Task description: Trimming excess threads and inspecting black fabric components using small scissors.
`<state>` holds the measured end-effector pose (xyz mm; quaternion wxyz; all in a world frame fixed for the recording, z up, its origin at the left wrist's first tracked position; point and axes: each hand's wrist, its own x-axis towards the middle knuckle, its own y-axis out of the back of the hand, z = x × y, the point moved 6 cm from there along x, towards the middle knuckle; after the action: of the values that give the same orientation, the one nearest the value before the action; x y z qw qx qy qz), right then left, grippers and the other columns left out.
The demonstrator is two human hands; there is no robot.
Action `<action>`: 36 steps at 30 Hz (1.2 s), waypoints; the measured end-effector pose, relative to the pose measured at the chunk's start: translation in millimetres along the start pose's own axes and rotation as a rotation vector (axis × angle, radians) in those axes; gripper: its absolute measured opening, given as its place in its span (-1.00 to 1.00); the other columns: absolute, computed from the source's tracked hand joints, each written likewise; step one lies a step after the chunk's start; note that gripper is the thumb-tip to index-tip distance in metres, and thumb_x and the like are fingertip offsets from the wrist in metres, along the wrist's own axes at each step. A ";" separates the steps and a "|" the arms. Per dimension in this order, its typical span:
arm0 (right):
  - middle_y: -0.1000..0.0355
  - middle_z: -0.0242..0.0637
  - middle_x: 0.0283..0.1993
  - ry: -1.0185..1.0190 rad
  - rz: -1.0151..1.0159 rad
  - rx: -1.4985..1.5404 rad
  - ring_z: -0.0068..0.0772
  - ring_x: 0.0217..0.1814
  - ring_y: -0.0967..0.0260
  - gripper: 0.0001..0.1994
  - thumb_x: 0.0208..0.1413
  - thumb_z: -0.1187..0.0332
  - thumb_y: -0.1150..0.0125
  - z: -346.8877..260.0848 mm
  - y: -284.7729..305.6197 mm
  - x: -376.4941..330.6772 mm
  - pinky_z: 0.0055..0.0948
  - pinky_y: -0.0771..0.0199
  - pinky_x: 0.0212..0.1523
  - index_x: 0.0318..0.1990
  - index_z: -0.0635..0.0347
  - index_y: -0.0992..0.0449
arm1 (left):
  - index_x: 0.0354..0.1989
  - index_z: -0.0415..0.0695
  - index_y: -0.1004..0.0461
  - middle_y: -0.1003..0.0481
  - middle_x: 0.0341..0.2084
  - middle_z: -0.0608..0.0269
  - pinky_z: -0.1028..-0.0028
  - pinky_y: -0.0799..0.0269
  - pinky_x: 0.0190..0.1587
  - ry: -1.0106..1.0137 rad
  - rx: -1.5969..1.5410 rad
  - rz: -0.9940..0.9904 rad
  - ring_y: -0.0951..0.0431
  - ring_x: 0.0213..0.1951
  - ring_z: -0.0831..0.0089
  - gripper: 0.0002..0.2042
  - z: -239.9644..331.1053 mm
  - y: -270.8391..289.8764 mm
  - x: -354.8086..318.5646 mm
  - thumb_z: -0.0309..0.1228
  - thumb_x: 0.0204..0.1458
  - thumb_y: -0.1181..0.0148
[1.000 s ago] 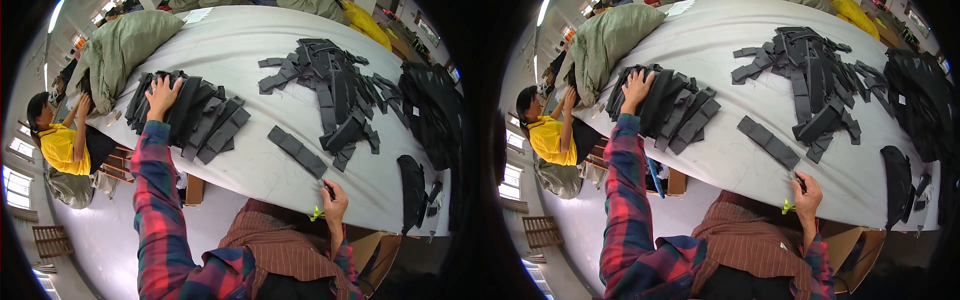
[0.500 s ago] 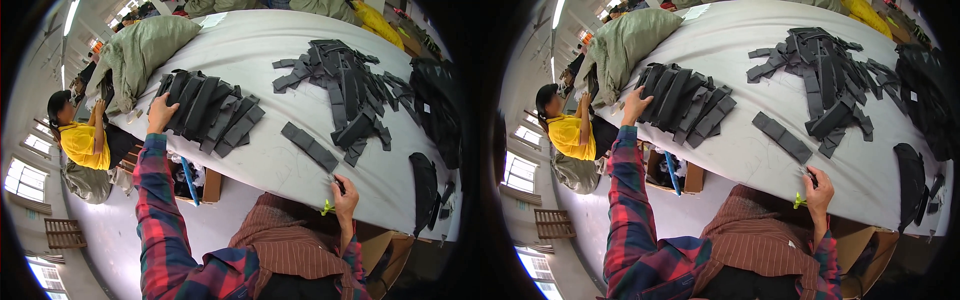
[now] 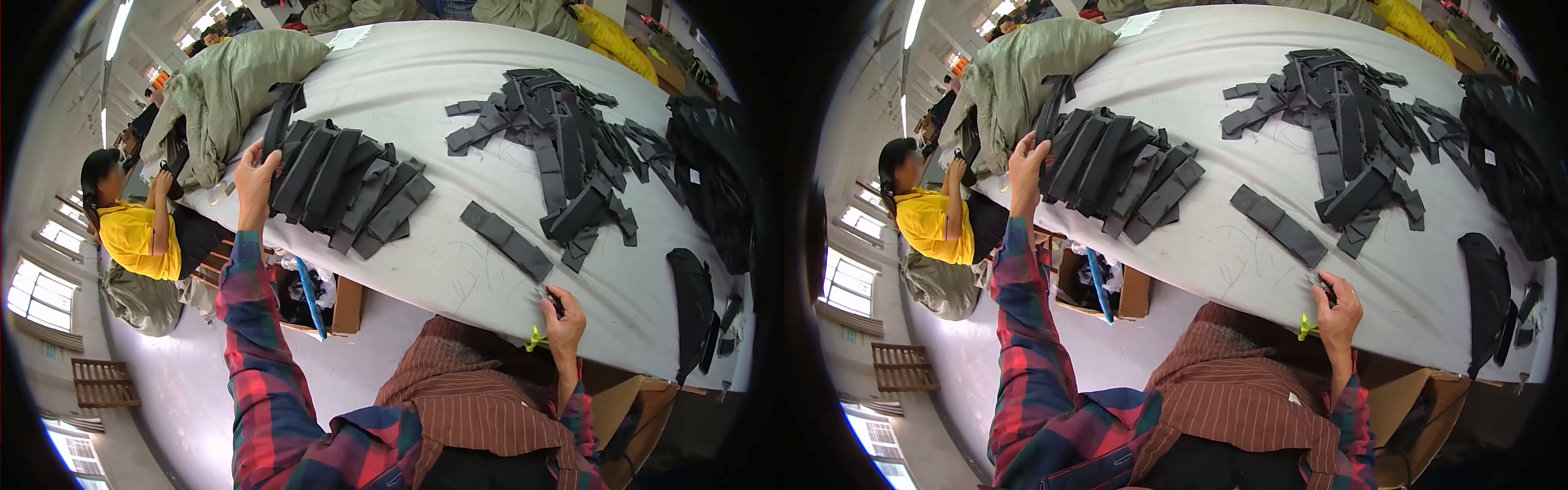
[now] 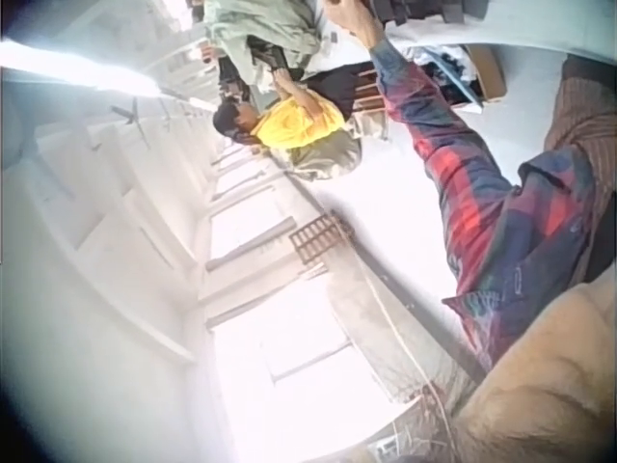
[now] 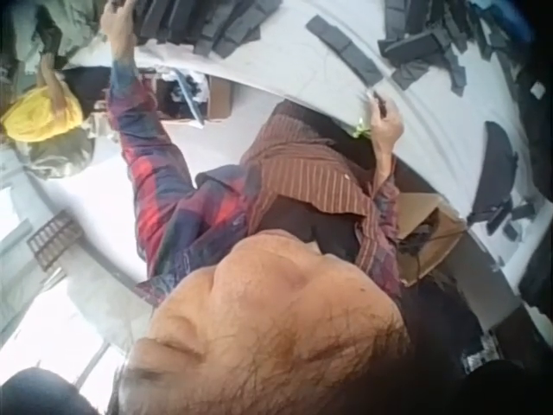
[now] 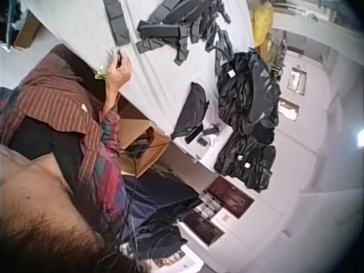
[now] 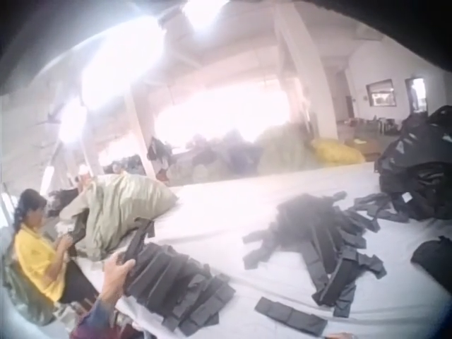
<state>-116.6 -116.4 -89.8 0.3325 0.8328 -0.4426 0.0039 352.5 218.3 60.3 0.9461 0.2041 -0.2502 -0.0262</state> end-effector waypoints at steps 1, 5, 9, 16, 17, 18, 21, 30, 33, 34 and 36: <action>-0.46 -0.27 -0.33 -0.044 -0.016 0.047 -0.37 -0.34 -0.39 -0.76 -0.06 0.47 -0.26 6.3 1.3 -1.4 -0.47 -0.39 -0.26 -0.17 0.18 -0.53 | 0.05 -0.32 -0.36 -0.47 -0.23 0.15 0.48 -0.41 -0.17 0.088 -0.242 -0.100 -0.54 -0.28 0.37 -0.55 18.4 -15.0 -14.4 -0.38 -0.03 -0.22; -0.42 -0.45 -0.33 -0.187 -0.047 0.408 -0.59 -0.30 -0.33 -0.72 -0.03 0.52 -0.24 20.1 -1.3 -0.3 -0.59 -0.34 -0.22 -0.10 0.19 -0.51 | 0.02 -0.30 -0.30 -0.52 -0.34 0.14 0.47 -0.45 -0.20 0.327 -0.766 -0.443 -0.55 -0.36 0.41 -0.64 69.0 -66.9 -88.7 -0.36 0.10 -0.05; -0.38 -0.51 -0.33 -0.083 -0.083 0.550 -0.68 -0.29 -0.27 -0.70 -0.01 0.53 -0.24 -24.7 1.1 1.3 -0.66 -0.30 -0.21 -0.07 0.20 -0.49 | -0.14 -0.27 -0.37 -0.53 -0.38 0.11 0.45 -0.40 -0.18 0.457 -0.914 -0.650 -0.52 -0.32 0.40 -0.63 79.3 -103.0 -159.2 -0.16 0.13 0.05; -0.10 -0.65 -0.49 -0.068 -0.254 0.691 -0.77 -0.44 0.03 -0.75 0.00 0.56 -0.21 -87.1 -17.3 19.0 -0.73 -0.02 -0.41 -0.12 0.16 -0.52 | -0.06 -0.30 -0.36 -0.50 -0.36 0.09 0.48 -0.37 -0.19 0.409 -0.929 -0.900 -0.48 -0.31 0.44 -0.64 116.2 -139.4 -230.3 -0.25 0.11 -0.01; -0.13 -0.64 -0.49 -0.027 -0.258 0.740 -0.79 -0.43 0.01 -0.76 0.03 0.57 -0.18 -96.4 -16.1 22.1 -0.74 -0.03 -0.40 -0.12 0.19 -0.51 | -0.06 -0.30 -0.36 -0.50 -0.36 0.09 0.48 -0.37 -0.19 0.413 -0.930 -0.915 -0.48 -0.31 0.44 -0.64 117.1 -142.6 -234.5 -0.25 0.11 -0.01; -0.13 -0.64 -0.49 -0.035 -0.253 0.737 -0.79 -0.43 0.01 -0.76 0.03 0.57 -0.18 -103.5 -16.3 25.5 -0.74 -0.03 -0.40 -0.12 0.19 -0.51 | -0.05 -0.30 -0.36 -0.50 -0.36 0.10 0.49 -0.36 -0.20 0.375 -0.915 -0.910 -0.48 -0.31 0.45 -0.65 117.7 -143.4 -238.0 -0.29 0.10 0.00; -0.31 -0.60 -0.42 0.005 -0.301 0.886 -0.80 -0.35 -0.16 -0.78 0.07 0.60 -0.14 -122.7 -18.8 28.8 -0.72 -0.18 -0.33 -0.10 0.27 -0.49 | -0.04 -0.30 -0.36 -0.50 -0.35 0.13 0.51 -0.34 -0.21 0.333 -0.877 -0.886 -0.48 -0.31 0.47 -0.67 124.4 -148.6 -255.9 -0.34 0.09 0.01; -0.37 -0.31 -0.50 0.395 -0.148 0.351 -0.27 -0.52 -0.34 -0.73 -0.36 0.59 -0.24 -133.8 -25.2 3.8 -0.42 -0.33 -0.46 -0.37 0.14 -0.54 | 0.01 -0.30 -0.32 -0.48 -0.21 0.11 0.47 -0.42 -0.30 0.759 -1.138 -0.670 -0.50 -0.33 0.41 -0.62 133.1 -173.1 -300.2 -0.27 0.21 0.26; -0.39 -0.41 -0.53 0.476 -0.106 0.264 -0.27 -0.53 -0.36 -0.74 -0.33 0.53 -0.26 -131.2 -31.7 -9.8 -0.37 -0.36 -0.42 -0.37 0.04 -0.56 | -0.03 -0.28 -0.33 -0.45 -0.17 0.09 0.44 -0.52 -0.32 0.749 -1.306 -0.800 -0.53 -0.33 0.41 -0.61 138.0 -178.7 -301.8 -0.20 0.24 0.26; -0.39 -0.41 -0.53 0.475 -0.106 0.265 -0.27 -0.53 -0.36 -0.74 -0.33 0.53 -0.26 -129.0 -29.9 -9.0 -0.37 -0.36 -0.42 -0.37 0.04 -0.56 | -0.03 -0.28 -0.33 -0.45 -0.17 0.09 0.44 -0.52 -0.32 0.750 -1.304 -0.800 -0.53 -0.33 0.41 -0.61 136.4 -176.2 -300.7 -0.20 0.24 0.26; -0.43 -0.36 -0.46 0.497 -0.293 0.402 -0.26 -0.48 -0.38 -0.73 -0.25 0.48 -0.29 -127.4 -30.2 -7.4 -0.40 -0.38 -0.35 -0.28 0.07 -0.56 | -0.05 -0.28 -0.33 -0.45 -0.19 0.08 0.51 -0.53 -0.31 0.632 -1.105 -0.874 -0.53 -0.35 0.47 -0.70 135.1 -172.5 -300.5 -0.30 0.21 0.13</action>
<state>-62.1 -28.3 -9.5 0.2567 0.9098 -0.2143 0.2460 33.7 55.6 -40.7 0.8408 -0.2198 0.1845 -0.4590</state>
